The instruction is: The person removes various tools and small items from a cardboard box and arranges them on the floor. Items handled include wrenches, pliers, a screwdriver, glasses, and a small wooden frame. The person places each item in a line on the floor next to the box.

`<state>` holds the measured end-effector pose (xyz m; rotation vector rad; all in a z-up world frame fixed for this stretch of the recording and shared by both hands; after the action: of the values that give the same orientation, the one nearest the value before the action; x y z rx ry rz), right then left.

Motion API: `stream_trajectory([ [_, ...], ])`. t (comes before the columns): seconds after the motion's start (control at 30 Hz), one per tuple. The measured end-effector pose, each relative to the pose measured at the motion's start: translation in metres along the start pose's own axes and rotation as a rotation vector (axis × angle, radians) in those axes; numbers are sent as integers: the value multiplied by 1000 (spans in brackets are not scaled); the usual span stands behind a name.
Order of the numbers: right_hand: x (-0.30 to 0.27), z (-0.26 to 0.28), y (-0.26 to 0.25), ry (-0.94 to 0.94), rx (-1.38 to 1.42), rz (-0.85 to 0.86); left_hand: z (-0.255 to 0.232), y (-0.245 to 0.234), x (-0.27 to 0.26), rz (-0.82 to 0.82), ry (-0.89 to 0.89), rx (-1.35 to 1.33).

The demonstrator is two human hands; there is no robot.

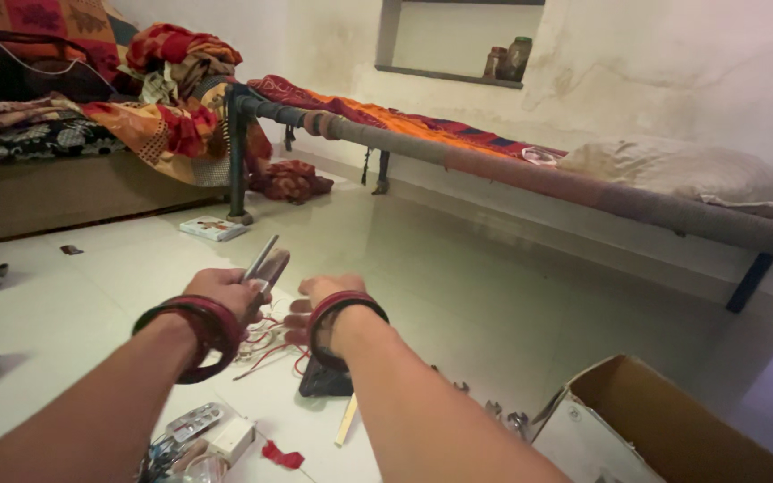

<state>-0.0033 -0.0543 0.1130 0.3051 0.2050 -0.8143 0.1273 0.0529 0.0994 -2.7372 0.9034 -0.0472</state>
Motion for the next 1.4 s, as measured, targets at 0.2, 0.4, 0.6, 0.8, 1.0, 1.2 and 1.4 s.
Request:
stream_trajectory([
  [0.2,-5,3,-3,-29,-59,7,2,50,4,139,-58,-253],
  [0.4,5,15,-37,-76,-59,-57,-21,83,-4,119,181,19],
  [0.6,3,26,-82,-105,-66,-128,-38,107,-29,92,81,-5],
  [0.8,-33,47,-114,-204,90,-293,-64,137,-45,6,239,216],
  [1.0,-73,65,-162,-247,-329,-602,-79,180,-63,105,214,21],
  [1.2,-79,70,-203,-368,-455,-828,-104,220,-85,144,311,49],
  [1.4,-91,64,-250,-370,-332,-996,-105,270,-94,447,279,-226],
])
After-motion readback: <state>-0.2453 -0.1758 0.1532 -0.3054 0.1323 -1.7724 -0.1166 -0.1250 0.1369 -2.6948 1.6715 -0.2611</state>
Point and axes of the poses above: each hand's wrist, its own x-axis towards the middle knuckle, its own y-axis out of the palm, z = x × y, the point moved 4 cm from there along x, towards the middle knuckle, and after that the axes turned 1 degree about -z, right-handed, at the moved point
